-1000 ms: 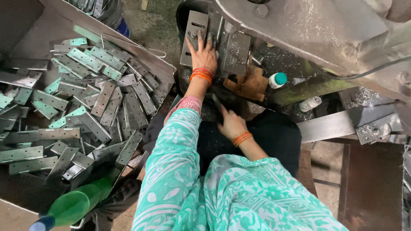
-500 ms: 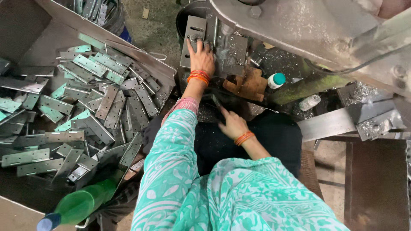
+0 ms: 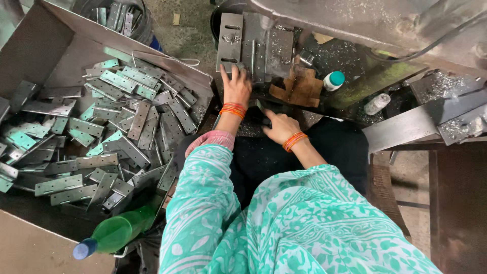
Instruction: The person operates a manual metal press to shape small metal brackets. They pick brackets from a bin, place them into the press, activate the lever, and return the finished pieces to the bin. The process is repeated continuously.
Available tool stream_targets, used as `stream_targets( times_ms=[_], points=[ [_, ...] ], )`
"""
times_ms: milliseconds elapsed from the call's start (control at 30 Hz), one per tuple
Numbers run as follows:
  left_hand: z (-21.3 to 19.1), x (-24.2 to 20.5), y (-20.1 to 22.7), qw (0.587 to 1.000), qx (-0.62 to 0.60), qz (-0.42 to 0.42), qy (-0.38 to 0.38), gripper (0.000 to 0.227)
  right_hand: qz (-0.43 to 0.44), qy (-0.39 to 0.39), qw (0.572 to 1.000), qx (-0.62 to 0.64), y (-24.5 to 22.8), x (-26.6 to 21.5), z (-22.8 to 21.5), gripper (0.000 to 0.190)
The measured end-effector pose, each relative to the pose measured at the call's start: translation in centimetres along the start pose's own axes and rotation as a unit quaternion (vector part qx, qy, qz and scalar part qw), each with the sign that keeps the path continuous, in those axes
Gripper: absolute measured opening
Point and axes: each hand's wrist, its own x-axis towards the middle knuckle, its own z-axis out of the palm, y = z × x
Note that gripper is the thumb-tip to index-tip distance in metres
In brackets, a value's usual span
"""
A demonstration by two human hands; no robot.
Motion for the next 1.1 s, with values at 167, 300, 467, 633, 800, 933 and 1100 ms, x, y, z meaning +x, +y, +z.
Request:
stream_targets(
  times_ms=[167, 300, 467, 633, 800, 933, 1100],
  points=[
    [-0.2, 0.1, -0.1, 0.999, 0.001, 0.022, 0.042, 0.028, 0.011, 0.005, 1.0, 0.016, 0.2, -0.4, 0.3, 0.068],
    [-3.4, 0.2, -1.0, 0.987, -0.035, 0.011, 0.156, 0.028, 0.02, -0.007, 0.999, 0.032, 1.2, 0.3, 1.0, 0.065],
    [-6.1, -0.2, -3.0, 0.936, -0.267, -0.102, 0.203, 0.021, -0.095, 0.185, 0.967, 0.149, 4.9, 3.4, 1.3, 0.064],
    [-3.1, 1.2, -4.0, 0.761, -0.574, -0.26, 0.152, 0.019, -0.061, 0.212, 0.83, 0.513, 7.1, 8.7, 1.0, 0.063],
    [0.5, 4.5, -3.3, 0.516, -0.841, -0.139, 0.084, 0.026, -0.052, 0.271, 0.686, 0.674, 7.9, 10.0, -1.8, 0.038],
    [0.5, 5.1, -5.0, 0.872, -0.436, -0.196, 0.105, 0.036, -0.152, 0.41, 0.745, 0.504, 6.9, 8.7, -2.8, 0.033],
    [-2.1, 4.3, -5.5, 0.948, -0.238, -0.207, 0.042, 0.052, -0.243, 0.314, 0.917, 0.035, 2.1, 9.2, -0.3, 0.038]
  ],
)
